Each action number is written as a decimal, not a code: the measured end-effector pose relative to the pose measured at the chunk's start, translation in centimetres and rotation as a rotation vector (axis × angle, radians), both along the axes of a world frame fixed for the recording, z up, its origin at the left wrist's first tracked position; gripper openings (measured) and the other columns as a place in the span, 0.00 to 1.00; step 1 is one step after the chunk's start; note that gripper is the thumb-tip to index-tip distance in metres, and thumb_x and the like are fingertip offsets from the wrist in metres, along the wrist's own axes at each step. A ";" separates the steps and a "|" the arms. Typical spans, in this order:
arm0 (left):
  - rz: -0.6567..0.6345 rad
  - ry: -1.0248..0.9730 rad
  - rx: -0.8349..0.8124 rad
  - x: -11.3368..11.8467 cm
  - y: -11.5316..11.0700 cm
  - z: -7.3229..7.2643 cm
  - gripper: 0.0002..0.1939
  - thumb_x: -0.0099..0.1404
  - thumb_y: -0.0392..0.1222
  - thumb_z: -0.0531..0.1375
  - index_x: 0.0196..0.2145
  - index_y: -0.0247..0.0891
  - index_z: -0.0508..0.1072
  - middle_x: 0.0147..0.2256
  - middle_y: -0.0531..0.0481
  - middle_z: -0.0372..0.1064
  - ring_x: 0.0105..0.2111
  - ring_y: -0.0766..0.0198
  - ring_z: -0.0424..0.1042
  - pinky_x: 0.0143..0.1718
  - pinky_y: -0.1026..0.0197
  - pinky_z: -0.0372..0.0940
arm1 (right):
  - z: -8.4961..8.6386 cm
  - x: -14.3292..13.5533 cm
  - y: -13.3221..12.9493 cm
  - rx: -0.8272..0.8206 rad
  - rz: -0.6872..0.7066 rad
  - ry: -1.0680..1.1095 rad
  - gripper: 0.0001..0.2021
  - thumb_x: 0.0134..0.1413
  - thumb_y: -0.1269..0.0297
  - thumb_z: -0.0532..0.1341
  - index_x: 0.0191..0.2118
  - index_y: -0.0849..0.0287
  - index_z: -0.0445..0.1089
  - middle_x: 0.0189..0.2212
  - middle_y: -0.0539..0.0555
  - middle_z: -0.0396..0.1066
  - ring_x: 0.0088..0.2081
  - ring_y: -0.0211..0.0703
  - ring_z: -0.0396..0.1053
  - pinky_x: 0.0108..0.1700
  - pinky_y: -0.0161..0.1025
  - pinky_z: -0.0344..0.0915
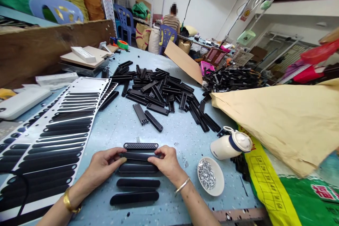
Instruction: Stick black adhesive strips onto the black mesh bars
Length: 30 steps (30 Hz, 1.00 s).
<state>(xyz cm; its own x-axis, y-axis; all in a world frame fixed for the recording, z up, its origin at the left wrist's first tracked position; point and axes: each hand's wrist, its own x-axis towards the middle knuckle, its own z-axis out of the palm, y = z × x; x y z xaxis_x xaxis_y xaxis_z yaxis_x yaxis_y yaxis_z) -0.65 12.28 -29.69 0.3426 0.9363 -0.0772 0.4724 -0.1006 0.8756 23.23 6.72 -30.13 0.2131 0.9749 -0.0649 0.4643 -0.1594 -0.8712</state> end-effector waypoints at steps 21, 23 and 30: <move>0.021 -0.007 0.013 -0.1 -0.2 0.4 0.16 0.55 0.50 0.61 0.35 0.36 0.79 0.20 0.54 0.73 0.20 0.64 0.68 0.23 0.65 0.62 | -0.3 0.6 -0.1 0.113 0.072 -0.036 0.21 0.62 0.55 0.53 0.25 0.60 0.73 0.18 0.51 0.69 0.21 0.38 0.66 0.25 0.34 0.61; 0.017 -0.006 0.011 -0.2 -0.2 0.4 0.16 0.55 0.50 0.61 0.35 0.36 0.79 0.19 0.54 0.72 0.20 0.64 0.68 0.23 0.65 0.62 | -0.3 1.0 -0.4 0.043 0.098 0.085 0.17 0.60 0.55 0.55 0.31 0.60 0.75 0.20 0.51 0.71 0.21 0.38 0.68 0.23 0.33 0.63; -0.013 -0.007 -0.002 -0.2 -0.2 0.5 0.16 0.57 0.49 0.60 0.36 0.36 0.79 0.23 0.52 0.74 0.24 0.62 0.71 0.27 0.63 0.65 | -0.5 1.3 -0.5 0.054 0.109 0.109 0.06 0.47 0.63 0.64 0.28 0.59 0.75 0.23 0.51 0.74 0.24 0.40 0.69 0.27 0.34 0.65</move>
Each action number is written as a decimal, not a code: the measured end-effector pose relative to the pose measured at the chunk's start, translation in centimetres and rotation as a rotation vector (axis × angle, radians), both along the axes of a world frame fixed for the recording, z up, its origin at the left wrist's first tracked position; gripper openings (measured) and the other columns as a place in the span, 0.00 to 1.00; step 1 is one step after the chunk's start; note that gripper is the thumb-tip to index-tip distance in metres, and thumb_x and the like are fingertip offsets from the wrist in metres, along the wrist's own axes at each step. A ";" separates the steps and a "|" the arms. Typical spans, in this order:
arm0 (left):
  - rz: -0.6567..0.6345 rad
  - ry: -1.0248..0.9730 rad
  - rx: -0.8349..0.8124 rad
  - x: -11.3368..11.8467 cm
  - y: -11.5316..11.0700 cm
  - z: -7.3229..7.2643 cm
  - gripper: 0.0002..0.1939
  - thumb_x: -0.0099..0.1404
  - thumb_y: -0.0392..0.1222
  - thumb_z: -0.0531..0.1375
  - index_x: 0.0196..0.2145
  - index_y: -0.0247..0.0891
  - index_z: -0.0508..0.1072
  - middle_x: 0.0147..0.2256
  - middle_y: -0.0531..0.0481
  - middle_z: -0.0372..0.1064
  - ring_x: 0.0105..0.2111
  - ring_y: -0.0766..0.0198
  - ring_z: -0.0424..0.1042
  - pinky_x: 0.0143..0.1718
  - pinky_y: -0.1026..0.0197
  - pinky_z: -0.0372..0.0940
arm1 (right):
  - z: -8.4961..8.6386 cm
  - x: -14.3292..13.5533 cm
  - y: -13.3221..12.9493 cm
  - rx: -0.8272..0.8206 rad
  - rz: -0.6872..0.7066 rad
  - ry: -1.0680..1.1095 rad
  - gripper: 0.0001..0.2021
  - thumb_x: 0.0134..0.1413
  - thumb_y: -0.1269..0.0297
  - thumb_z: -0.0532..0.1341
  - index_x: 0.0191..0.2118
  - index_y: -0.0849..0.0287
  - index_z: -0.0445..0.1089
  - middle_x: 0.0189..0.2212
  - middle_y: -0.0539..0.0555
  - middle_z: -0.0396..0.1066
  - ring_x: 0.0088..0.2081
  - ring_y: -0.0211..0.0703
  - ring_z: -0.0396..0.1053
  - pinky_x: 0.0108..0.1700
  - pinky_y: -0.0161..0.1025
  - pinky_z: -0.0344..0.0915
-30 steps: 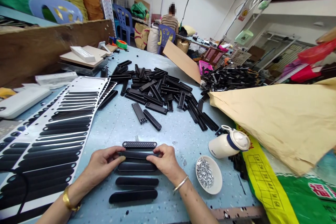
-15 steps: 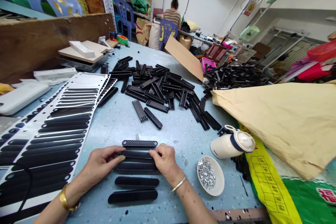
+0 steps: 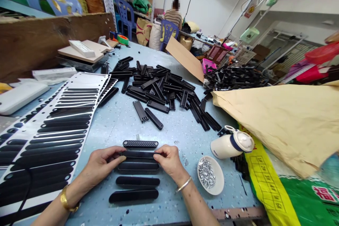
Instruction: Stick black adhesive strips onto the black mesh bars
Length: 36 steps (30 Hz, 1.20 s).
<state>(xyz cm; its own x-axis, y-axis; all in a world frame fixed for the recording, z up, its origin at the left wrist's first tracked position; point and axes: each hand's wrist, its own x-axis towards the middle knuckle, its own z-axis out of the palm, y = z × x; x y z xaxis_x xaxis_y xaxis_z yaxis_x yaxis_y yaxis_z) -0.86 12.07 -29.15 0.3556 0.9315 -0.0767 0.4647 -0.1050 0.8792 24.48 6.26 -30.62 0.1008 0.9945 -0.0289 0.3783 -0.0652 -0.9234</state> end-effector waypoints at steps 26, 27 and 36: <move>-0.049 -0.013 0.011 0.2 -0.2 0.5 0.16 0.55 0.46 0.60 0.35 0.33 0.80 0.22 0.50 0.74 0.22 0.63 0.70 0.26 0.64 0.64 | 2.3 -3.8 1.7 0.112 0.041 -0.446 0.15 0.57 0.67 0.60 0.20 0.58 0.72 0.19 0.51 0.71 0.24 0.40 0.67 0.30 0.36 0.61; -0.048 -0.015 -0.001 0.1 -0.2 0.7 0.17 0.55 0.46 0.60 0.38 0.31 0.79 0.24 0.49 0.75 0.23 0.63 0.71 0.26 0.63 0.64 | 3.2 -3.8 1.1 0.117 0.031 -0.451 0.16 0.59 0.67 0.57 0.21 0.58 0.72 0.20 0.53 0.71 0.26 0.42 0.67 0.32 0.38 0.62; -0.292 0.204 0.105 -6.3 -10.5 4.3 0.21 0.65 0.51 0.56 0.18 0.38 0.69 0.17 0.55 0.64 0.19 0.68 0.62 0.22 0.66 0.56 | 4.6 -8.7 -15.8 0.118 0.416 -0.237 0.16 0.53 0.56 0.66 0.47 0.52 0.75 0.43 0.58 0.76 0.42 0.54 0.72 0.44 0.46 0.68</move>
<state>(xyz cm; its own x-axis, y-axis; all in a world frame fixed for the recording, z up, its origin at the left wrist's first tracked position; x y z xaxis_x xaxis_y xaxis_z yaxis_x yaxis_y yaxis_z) -7.19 1.59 -24.82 0.5951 0.7994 -0.0828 0.5666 -0.3442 0.7487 15.77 -9.50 -26.05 -0.3158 0.9468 0.0621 0.5509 0.2363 -0.8004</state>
